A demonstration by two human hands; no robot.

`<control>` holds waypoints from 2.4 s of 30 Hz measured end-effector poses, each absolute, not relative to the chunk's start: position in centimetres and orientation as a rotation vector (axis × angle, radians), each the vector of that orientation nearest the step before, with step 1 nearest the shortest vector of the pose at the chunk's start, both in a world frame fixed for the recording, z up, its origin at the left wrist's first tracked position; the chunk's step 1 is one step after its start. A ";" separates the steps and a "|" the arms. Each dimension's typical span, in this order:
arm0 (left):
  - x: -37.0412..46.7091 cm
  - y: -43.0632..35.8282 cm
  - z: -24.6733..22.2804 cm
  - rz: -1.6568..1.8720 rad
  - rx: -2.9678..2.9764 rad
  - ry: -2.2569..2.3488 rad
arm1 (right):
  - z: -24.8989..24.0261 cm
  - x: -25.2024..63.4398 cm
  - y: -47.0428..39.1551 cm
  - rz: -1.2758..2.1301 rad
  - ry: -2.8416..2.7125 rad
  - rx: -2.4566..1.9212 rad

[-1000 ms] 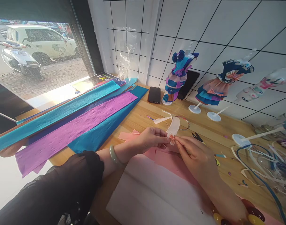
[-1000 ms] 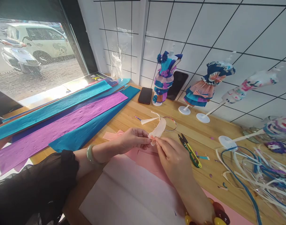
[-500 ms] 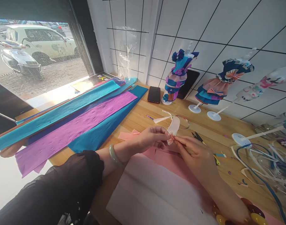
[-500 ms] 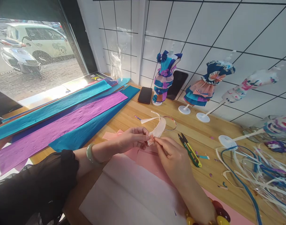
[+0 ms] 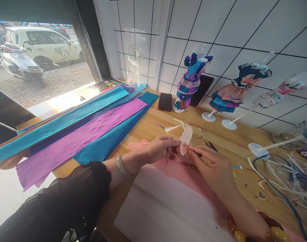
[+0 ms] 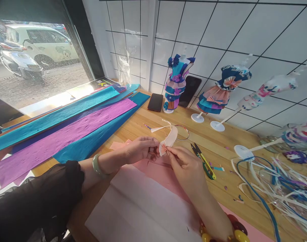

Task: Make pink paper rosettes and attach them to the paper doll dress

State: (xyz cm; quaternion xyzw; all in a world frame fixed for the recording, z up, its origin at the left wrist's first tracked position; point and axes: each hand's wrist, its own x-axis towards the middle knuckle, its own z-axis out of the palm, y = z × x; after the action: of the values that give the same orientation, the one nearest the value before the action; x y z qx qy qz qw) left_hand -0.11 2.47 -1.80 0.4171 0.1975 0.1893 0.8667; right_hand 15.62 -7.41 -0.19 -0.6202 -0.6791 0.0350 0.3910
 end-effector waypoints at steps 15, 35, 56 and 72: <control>-0.1 2.4 -1.3 0.490 1.047 0.548 | -0.3 15.9 -7.3 0.043 -1.757 -1.580; -0.4 2.1 -1.1 0.422 1.316 0.528 | -0.4 15.8 -7.2 0.066 -1.729 -1.598; -0.4 2.0 -1.1 0.360 1.302 0.559 | -0.4 15.8 -7.3 0.055 -1.729 -1.585; -0.3 2.0 -1.2 0.390 1.333 0.606 | -0.4 15.8 -7.3 0.049 -1.718 -1.611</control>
State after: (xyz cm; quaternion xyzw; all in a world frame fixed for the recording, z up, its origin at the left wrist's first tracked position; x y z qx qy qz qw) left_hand -0.35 2.05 -1.19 0.6046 0.2750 0.1770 0.7263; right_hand 15.79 -7.25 -0.39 -0.6319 -0.6738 0.0192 0.3826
